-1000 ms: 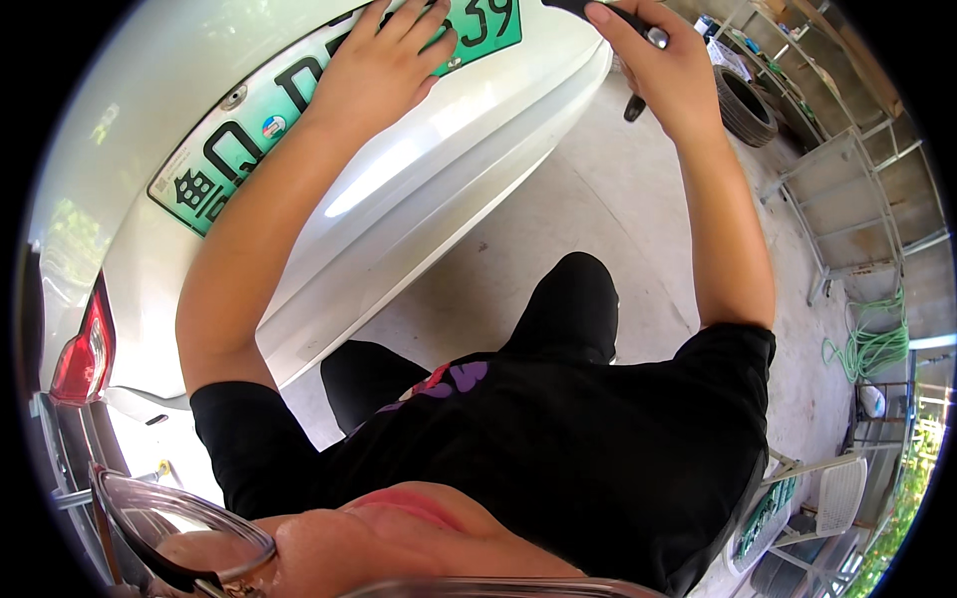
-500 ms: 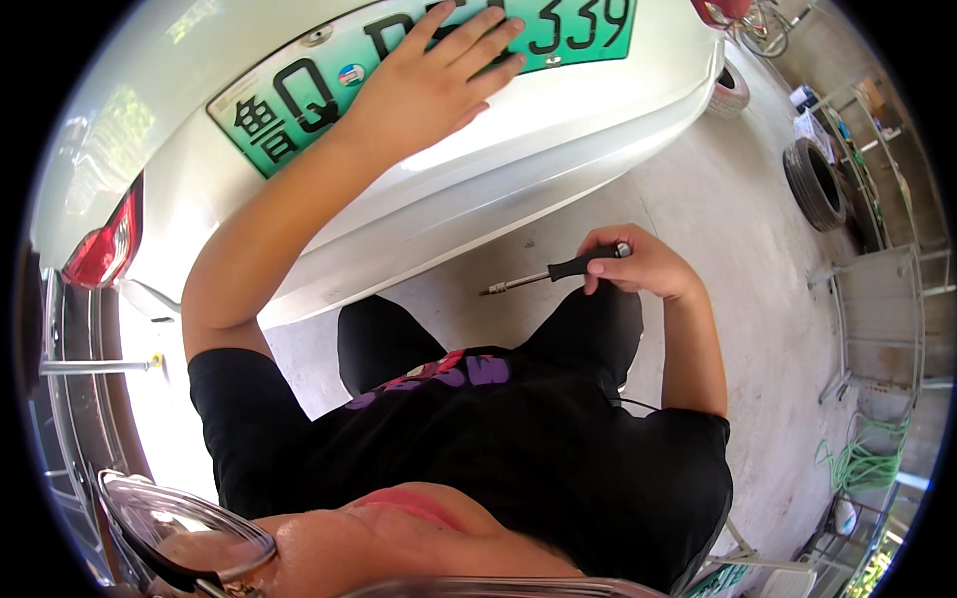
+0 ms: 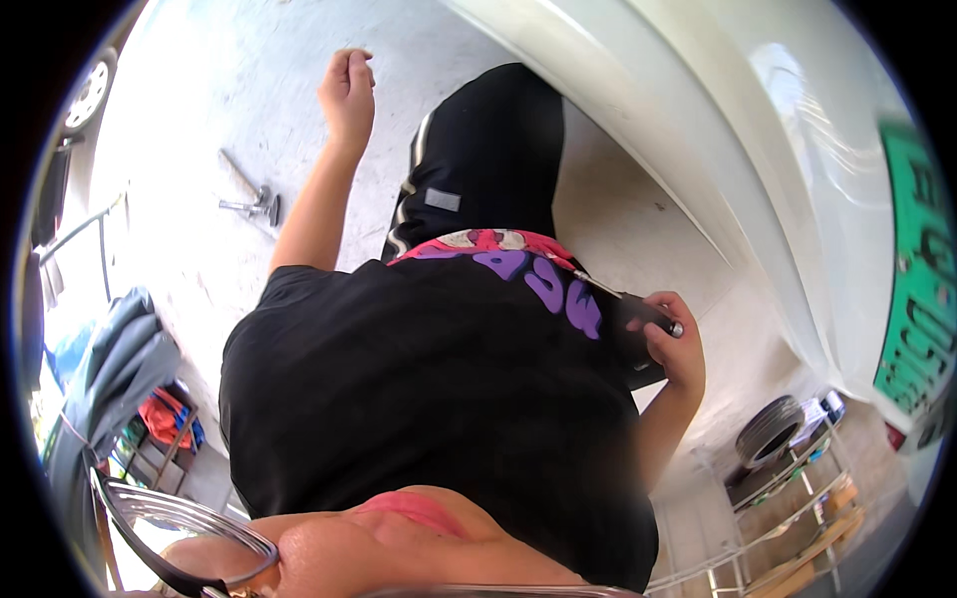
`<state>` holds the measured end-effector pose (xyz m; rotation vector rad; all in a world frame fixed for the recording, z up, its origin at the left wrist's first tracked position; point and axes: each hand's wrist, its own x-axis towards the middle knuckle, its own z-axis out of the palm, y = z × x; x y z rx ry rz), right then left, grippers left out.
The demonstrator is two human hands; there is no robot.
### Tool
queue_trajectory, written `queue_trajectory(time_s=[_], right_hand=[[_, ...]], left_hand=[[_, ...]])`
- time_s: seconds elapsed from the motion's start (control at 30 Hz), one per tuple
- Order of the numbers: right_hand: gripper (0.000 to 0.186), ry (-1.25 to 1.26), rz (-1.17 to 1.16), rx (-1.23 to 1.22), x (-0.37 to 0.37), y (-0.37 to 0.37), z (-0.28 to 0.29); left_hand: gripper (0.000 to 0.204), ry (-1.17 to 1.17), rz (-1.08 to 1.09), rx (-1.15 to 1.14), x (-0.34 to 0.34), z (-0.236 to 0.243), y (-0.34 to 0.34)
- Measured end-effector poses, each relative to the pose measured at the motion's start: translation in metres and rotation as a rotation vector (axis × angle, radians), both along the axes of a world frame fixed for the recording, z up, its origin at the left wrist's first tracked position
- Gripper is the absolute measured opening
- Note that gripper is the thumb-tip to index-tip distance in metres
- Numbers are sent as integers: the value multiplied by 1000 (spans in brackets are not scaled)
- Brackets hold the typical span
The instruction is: The person attaches a license plate to the rear of a car by positioning the plate and using a socket driver to tighten screws into the mounting holes.
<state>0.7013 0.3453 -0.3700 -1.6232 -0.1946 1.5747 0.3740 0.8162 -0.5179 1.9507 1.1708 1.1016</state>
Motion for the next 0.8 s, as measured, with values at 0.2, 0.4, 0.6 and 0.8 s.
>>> queue_trajectory(time_s=[0.2, 0.4, 0.6, 0.8], right_hand=[[55, 57, 223, 50, -16, 86, -18], [46, -29, 349, -100, -21, 135, -2], [37, -127, 378, -183, -34, 167, 22], [32, -244, 353, -183, -38, 173, 48]], left_hand=[[25, 691, 187, -583, -244, -259, -18], [29, 813, -29, -886, -238, -329, -146], [33, 759, -320, -788, -132, -324, -137], [25, 977, -463, -488, -103, -335, -114]])
